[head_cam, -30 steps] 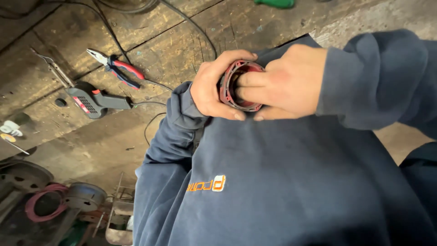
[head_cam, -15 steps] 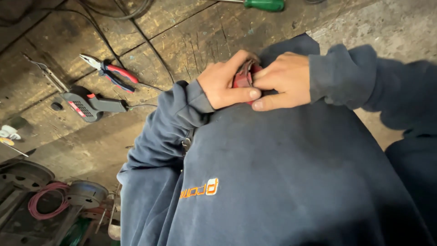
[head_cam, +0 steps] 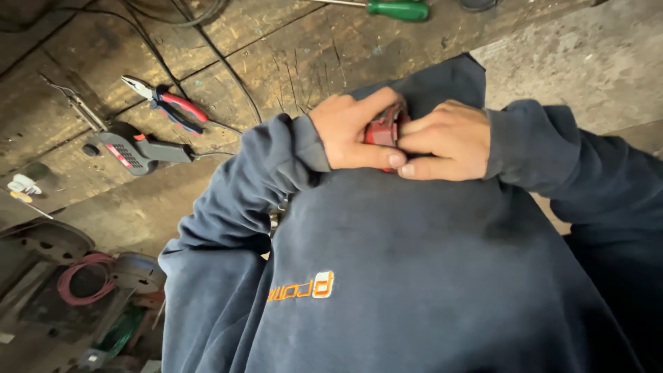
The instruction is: Repairing a red Milwaukee power tool at a workbench.
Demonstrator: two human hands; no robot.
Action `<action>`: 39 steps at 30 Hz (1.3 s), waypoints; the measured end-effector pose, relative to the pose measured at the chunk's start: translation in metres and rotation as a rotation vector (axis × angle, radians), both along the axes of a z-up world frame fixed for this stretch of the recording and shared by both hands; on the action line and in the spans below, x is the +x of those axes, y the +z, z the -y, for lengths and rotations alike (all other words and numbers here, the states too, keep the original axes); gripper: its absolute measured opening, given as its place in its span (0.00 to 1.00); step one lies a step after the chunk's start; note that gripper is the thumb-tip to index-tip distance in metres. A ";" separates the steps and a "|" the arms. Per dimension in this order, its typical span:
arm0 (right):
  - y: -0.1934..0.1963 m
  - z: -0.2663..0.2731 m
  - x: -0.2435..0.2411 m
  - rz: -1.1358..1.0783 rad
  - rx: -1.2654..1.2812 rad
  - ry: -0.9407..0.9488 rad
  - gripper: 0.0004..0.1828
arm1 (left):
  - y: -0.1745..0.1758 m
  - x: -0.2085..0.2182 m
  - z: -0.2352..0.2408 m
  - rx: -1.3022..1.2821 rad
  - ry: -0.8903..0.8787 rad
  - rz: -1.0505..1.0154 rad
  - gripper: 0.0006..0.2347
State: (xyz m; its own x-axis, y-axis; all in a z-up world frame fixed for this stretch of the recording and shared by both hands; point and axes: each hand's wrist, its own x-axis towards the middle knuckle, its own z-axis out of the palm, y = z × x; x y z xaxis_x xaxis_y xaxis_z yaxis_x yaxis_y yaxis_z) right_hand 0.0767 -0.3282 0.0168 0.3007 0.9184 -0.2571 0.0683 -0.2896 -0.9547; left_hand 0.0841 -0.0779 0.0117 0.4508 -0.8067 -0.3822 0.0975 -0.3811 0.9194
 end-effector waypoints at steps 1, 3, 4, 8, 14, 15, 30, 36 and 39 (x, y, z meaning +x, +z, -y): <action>-0.001 0.000 0.001 -0.043 0.024 -0.010 0.17 | 0.002 0.002 -0.002 -0.031 0.020 -0.037 0.30; 0.005 -0.009 0.009 0.013 -0.033 0.048 0.17 | 0.001 0.004 -0.006 -0.029 0.002 -0.014 0.30; 0.007 -0.013 0.014 0.076 -0.094 0.112 0.16 | 0.001 0.006 -0.008 -0.030 -0.009 0.016 0.31; -0.016 -0.014 0.032 -0.089 0.151 0.086 0.11 | -0.006 0.010 -0.014 -0.047 0.047 -0.202 0.29; -0.006 -0.012 0.033 0.100 0.060 -0.001 0.06 | -0.017 0.014 -0.010 -0.179 0.045 -0.365 0.30; -0.001 -0.010 0.038 0.149 0.065 -0.016 0.06 | -0.021 0.013 -0.010 -0.155 0.052 -0.390 0.29; -0.054 -0.002 0.032 -0.075 -0.102 -0.075 0.11 | -0.056 0.001 0.005 -0.075 0.179 -0.464 0.30; -0.075 -0.003 0.030 -0.008 0.056 -0.013 0.11 | -0.065 0.005 0.011 0.045 0.142 -0.475 0.33; -0.074 -0.001 0.018 -0.038 0.054 -0.043 0.09 | -0.066 -0.003 0.016 0.039 0.159 -0.462 0.34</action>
State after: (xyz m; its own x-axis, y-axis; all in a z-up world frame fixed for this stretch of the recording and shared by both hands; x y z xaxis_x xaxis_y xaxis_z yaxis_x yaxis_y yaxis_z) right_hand 0.0952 -0.3273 -0.0568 0.3313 0.9176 -0.2195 0.0206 -0.2396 -0.9706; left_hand 0.0810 -0.0939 -0.0544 0.3433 -0.7227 -0.5999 0.5513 -0.3621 0.7516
